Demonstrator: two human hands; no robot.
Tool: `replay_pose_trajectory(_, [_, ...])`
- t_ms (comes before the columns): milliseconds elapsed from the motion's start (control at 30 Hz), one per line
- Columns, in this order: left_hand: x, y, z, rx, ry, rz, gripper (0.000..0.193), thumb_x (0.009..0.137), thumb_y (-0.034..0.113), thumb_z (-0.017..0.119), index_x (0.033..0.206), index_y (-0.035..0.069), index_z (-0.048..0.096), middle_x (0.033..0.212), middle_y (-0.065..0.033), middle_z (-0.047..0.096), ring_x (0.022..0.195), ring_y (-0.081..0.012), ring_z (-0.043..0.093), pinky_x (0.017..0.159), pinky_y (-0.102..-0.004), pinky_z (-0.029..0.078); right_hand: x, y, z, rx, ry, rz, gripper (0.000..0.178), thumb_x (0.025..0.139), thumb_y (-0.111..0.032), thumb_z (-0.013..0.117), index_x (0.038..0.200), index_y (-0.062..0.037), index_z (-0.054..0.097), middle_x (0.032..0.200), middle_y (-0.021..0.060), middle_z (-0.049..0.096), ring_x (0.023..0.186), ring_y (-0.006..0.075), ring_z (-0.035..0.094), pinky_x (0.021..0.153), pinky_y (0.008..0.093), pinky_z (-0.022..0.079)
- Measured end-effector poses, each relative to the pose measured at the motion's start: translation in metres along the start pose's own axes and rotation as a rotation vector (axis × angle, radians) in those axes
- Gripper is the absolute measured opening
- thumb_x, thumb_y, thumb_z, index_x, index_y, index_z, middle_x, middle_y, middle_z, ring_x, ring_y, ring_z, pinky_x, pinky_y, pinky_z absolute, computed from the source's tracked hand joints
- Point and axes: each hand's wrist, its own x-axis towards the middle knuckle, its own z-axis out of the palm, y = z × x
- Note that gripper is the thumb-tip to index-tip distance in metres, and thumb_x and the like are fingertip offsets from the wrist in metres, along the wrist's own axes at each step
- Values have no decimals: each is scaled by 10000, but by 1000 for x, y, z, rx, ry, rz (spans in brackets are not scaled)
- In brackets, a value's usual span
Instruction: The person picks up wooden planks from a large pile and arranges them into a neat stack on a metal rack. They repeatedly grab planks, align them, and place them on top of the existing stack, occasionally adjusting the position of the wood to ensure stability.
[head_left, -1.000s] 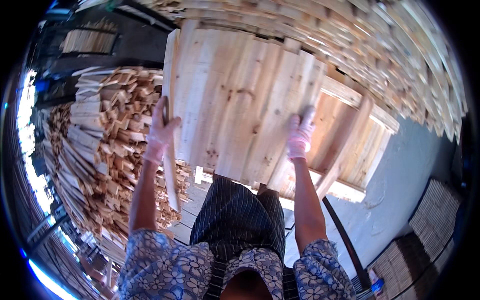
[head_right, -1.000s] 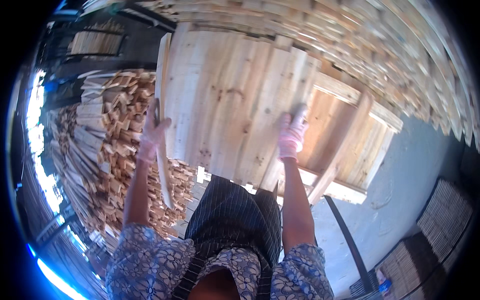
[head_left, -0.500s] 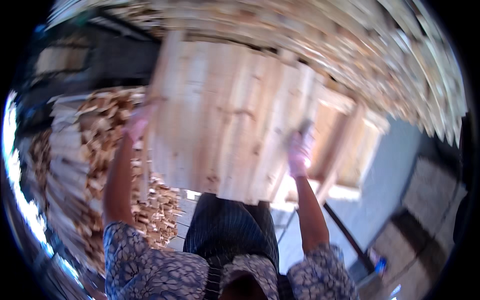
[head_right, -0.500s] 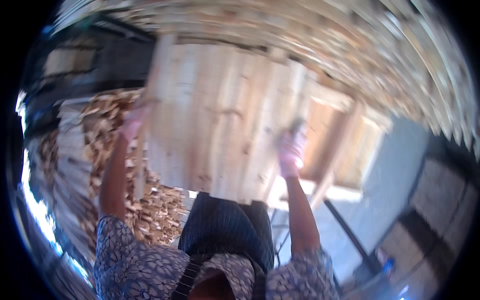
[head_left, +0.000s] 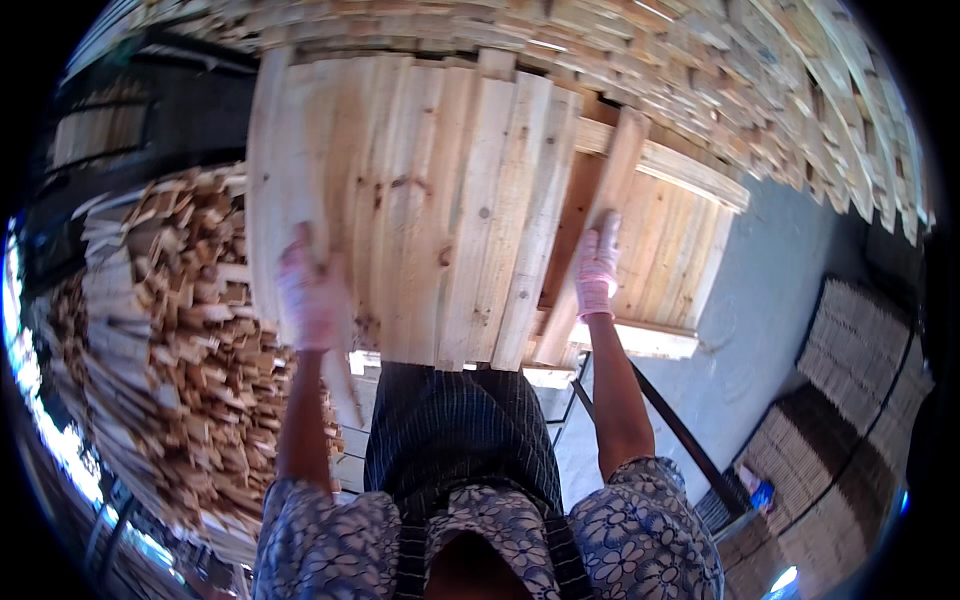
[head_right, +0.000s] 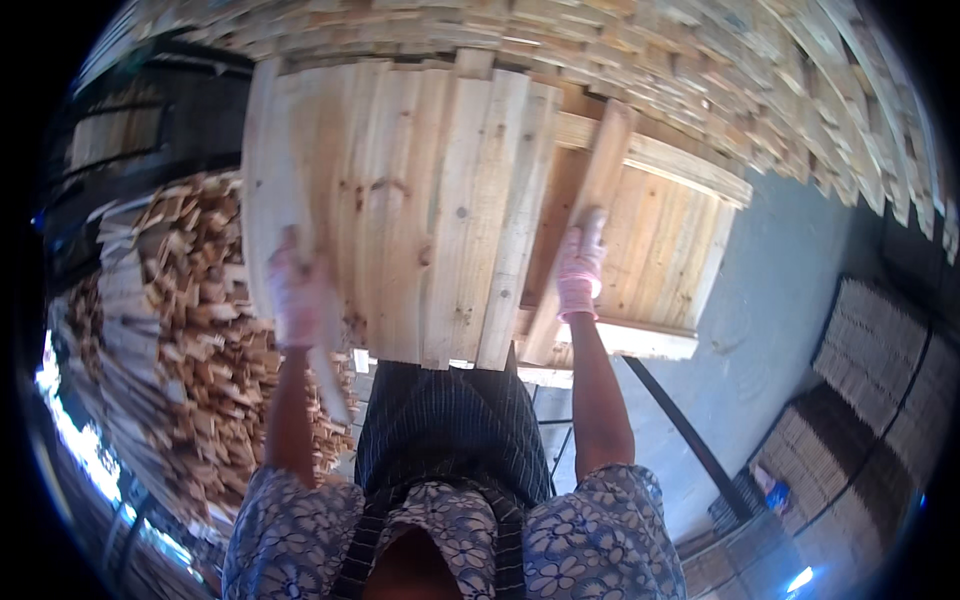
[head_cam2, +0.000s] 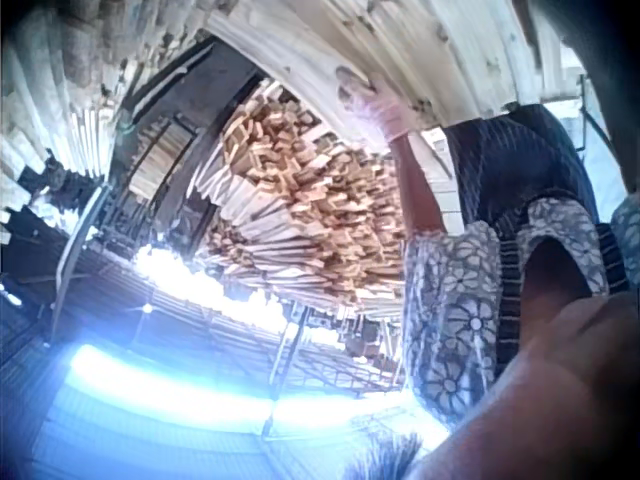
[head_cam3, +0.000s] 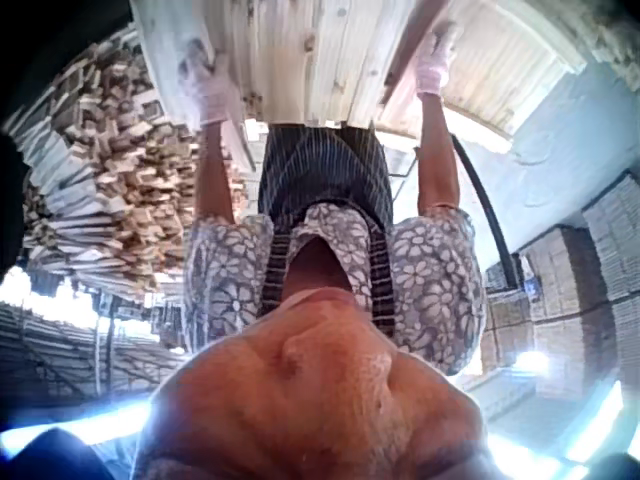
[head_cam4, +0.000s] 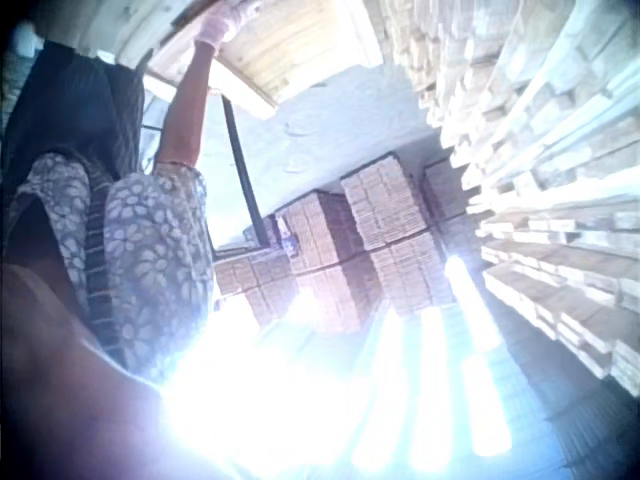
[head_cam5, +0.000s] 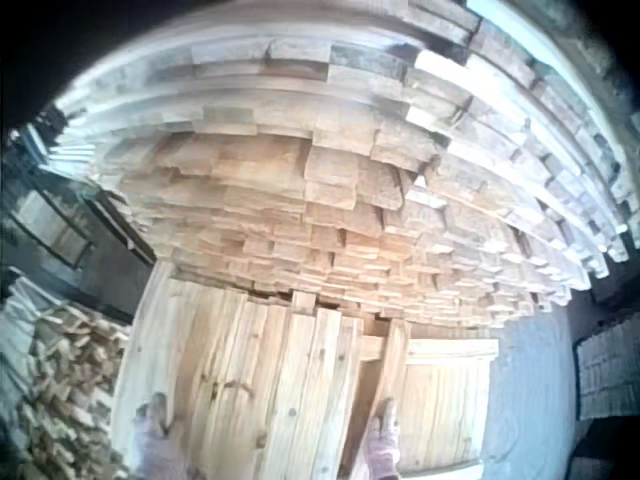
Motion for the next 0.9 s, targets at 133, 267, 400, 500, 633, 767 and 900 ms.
replay_pose_trajectory(133, [0, 29, 34, 4, 95, -35, 528, 919, 252, 591, 1414, 117, 464, 1209, -209, 570, 1075, -407, 567, 879, -552, 452, 5, -9, 31, 117, -191, -350, 655, 998, -119, 444, 1597, -3, 209, 1617, 181, 339, 1467, 275, 374, 1209, 356, 286])
replay_pose_trajectory(267, [-3, 42, 5, -57, 130, -293, 715, 837, 225, 697, 1484, 163, 398, 1305, -176, 524, 1170, -399, 512, 978, -548, 436, -3, -22, 6, 465, -487, -213, 736, 1025, -342, 543, 1610, -54, 201, 1683, 151, 165, 1516, 290, 262, 1213, 355, 264])
replay_pose_trajectory(400, [-43, 18, 3, -167, 160, -472, 761, 825, 251, 735, 1497, 174, 386, 1333, -221, 491, 1199, -442, 512, 989, -530, 461, -31, -97, -35, -382, -294, -297, 582, 1026, -295, 566, 1544, -101, 385, 1491, 211, 439, 1279, 363, 520, 1031, 420, 443])
replay_pose_trajectory(500, [-44, 4, -1, -239, -179, -498, 727, 882, 338, 710, 1515, 168, 395, 1419, -275, 411, 1303, -478, 451, 1057, -555, 439, -70, -120, 3, -213, -283, -765, 448, 1021, -222, 570, 1440, -71, 521, 1205, 189, 579, 1059, 346, 583, 945, 429, 478])
replay_pose_trajectory(633, [-45, -90, -37, -516, -214, -342, 613, 900, 439, 626, 1434, 156, 521, 1383, -181, 496, 1253, -366, 542, 1064, -449, 462, -169, -187, 71, -102, -616, -1099, 374, 1003, -169, 580, 1354, -38, 574, 1128, 192, 593, 1058, 351, 585, 922, 428, 478])
replay_pose_trajectory(767, [-5, -207, -127, -172, 113, -410, 581, 881, 328, 636, 1430, 182, 513, 1382, -180, 500, 1265, -399, 513, 1057, -490, 436, -247, -274, 140, -70, -823, -1167, 351, 979, -153, 580, 1316, -53, 587, 1116, 193, 615, 1040, 374, 595, 903, 442, 493])
replay_pose_trajectory(900, [59, -315, -211, 149, 165, -563, 760, 871, 321, 692, 1542, 252, 340, 1544, -242, 337, 1395, -512, 361, 1065, -619, 378, -297, -357, 245, 81, -965, -1354, 346, 967, -175, 598, 1307, -111, 592, 1096, 190, 623, 1016, 387, 613, 876, 432, 520])
